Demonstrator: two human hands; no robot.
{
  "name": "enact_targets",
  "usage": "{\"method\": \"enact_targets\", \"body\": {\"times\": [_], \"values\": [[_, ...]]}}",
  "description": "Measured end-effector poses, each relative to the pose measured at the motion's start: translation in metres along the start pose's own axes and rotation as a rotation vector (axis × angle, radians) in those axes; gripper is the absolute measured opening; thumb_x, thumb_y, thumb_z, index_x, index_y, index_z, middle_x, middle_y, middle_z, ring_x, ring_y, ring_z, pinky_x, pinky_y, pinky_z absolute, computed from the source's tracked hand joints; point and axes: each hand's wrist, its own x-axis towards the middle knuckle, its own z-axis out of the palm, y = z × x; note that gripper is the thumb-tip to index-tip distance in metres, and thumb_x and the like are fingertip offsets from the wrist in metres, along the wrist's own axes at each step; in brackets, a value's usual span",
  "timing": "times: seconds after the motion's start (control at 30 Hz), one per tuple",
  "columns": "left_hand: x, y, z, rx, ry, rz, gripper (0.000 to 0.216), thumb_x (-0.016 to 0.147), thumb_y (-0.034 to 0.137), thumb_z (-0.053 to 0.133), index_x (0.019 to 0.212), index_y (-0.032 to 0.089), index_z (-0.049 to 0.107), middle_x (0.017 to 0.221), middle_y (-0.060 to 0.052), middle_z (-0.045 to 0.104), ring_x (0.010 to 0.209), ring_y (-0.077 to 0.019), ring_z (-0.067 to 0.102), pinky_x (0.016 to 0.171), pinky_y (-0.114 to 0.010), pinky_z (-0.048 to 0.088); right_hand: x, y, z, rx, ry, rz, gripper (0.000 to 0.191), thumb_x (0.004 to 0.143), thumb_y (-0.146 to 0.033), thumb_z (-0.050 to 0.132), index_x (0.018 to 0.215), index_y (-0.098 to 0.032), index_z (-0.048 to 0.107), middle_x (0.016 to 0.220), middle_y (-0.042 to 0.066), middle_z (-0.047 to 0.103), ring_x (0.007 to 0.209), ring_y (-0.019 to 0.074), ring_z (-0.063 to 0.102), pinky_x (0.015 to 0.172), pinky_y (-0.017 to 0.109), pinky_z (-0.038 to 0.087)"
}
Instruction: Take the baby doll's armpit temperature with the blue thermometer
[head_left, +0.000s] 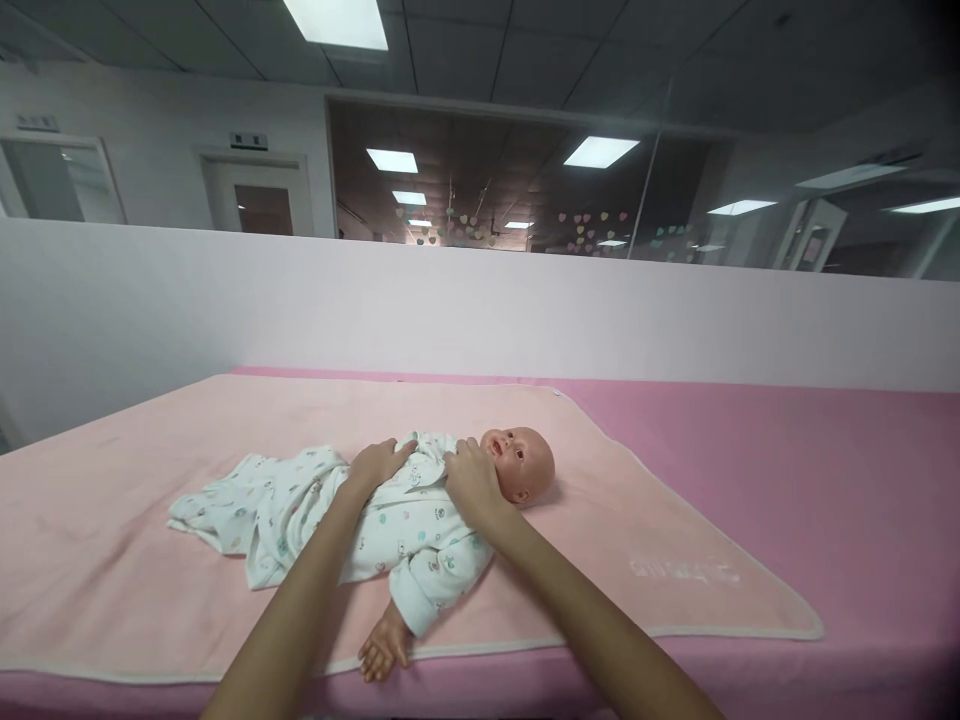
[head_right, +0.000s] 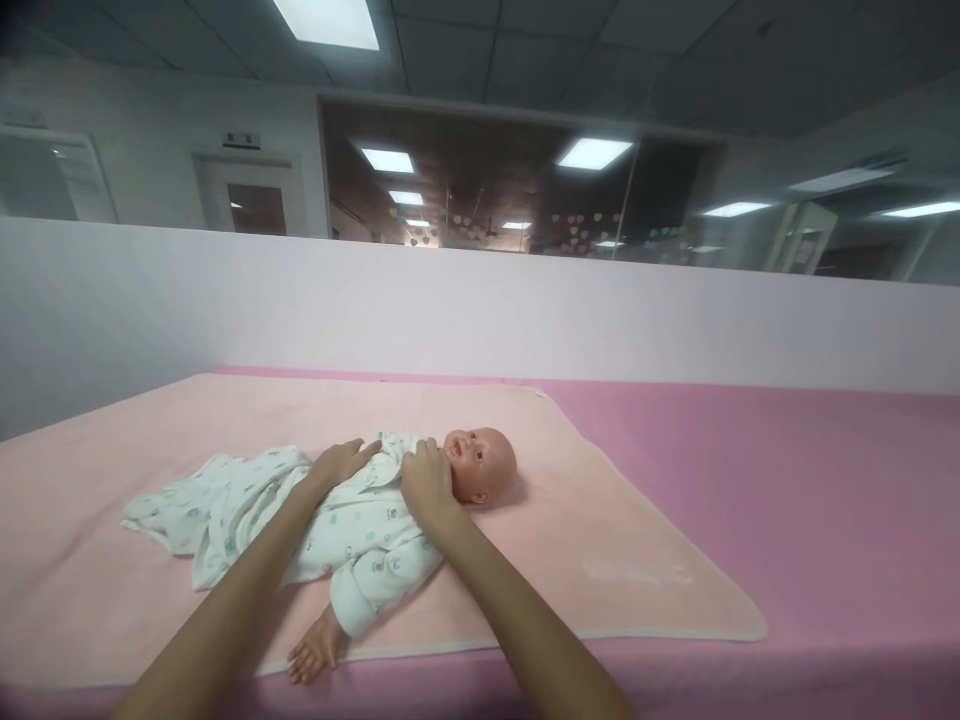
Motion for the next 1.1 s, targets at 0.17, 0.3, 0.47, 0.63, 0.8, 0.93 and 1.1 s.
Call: {"method": "enact_targets", "body": {"times": [0.17,0.3,0.47,0.63,0.8,0.93,1.1], "values": [[-0.001,-0.002,0.000,-0.022,-0.014,-0.019,0.076,0.069,0.070,0.015,0.102,0.015,0.055,0.106,-0.019,0.058,0.097,-0.0341,0.053,0.076,-0.040,0.039,-0.025,0.030,0.000,0.071,0.227,-0.137,0.018,0.070,-0.008,0.044,0.068,-0.016,0.060,0.088,0.005,0.058,0.086,0.0175,0.044,0.083,0.032,0.030],[0.001,-0.004,0.001,-0.035,-0.017,-0.016,0.077,0.068,0.070,0.017,0.106,0.014,0.053,0.108,-0.019,0.057,0.099,-0.0347,0.052,0.076,-0.041,0.038,-0.004,0.075,-0.017,0.436,0.345,0.247,0.025,0.074,-0.013,0.036,0.078,-0.016,0.061,0.102,0.004,0.057,0.101,0.0160,0.042,0.095,0.031,0.022],[0.000,-0.004,0.002,-0.043,-0.005,-0.009,0.075,0.069,0.069,0.017,0.106,0.015,0.053,0.108,-0.019,0.057,0.098,-0.0346,0.052,0.074,-0.041,0.039,0.017,0.126,-0.022,0.967,-0.062,0.505,0.039,0.079,-0.037,0.033,0.085,-0.009,0.060,0.091,0.011,0.063,0.086,0.0174,0.056,0.080,0.029,0.041],[-0.003,-0.001,-0.001,-0.060,-0.012,0.000,0.074,0.070,0.069,0.015,0.104,0.016,0.052,0.107,-0.018,0.058,0.097,-0.0339,0.053,0.075,-0.041,0.038,0.000,0.146,0.005,1.567,-0.212,0.512,0.040,0.077,-0.044,0.036,0.087,-0.011,0.057,0.084,0.008,0.065,0.078,0.0151,0.061,0.079,0.028,0.045],[-0.007,0.002,-0.004,-0.057,-0.015,0.022,0.070,0.071,0.068,0.015,0.098,0.017,0.054,0.099,-0.017,0.061,0.091,-0.0321,0.055,0.072,-0.039,0.040,-0.011,0.154,0.021,1.745,-0.101,0.478,0.025,0.066,-0.036,0.056,0.079,-0.015,0.061,0.087,0.003,0.065,0.086,0.0180,0.058,0.085,0.031,0.043],[-0.008,0.000,-0.004,-0.052,-0.003,0.021,0.070,0.070,0.069,0.014,0.098,0.018,0.053,0.099,-0.014,0.062,0.089,-0.0308,0.056,0.070,-0.037,0.040,-0.013,0.156,0.018,1.692,-0.066,0.441,0.023,0.064,-0.033,0.059,0.080,-0.017,0.064,0.097,0.003,0.063,0.098,0.0212,0.054,0.091,0.033,0.039],[-0.005,-0.002,-0.002,-0.055,0.002,0.032,0.070,0.069,0.070,0.014,0.098,0.019,0.053,0.097,-0.013,0.062,0.089,-0.0298,0.056,0.069,-0.036,0.041,-0.018,0.154,0.009,1.690,-0.122,0.363,0.038,0.068,-0.031,0.054,0.106,-0.027,0.055,0.124,0.000,0.047,0.114,0.0191,0.042,0.098,0.034,0.033]]}}
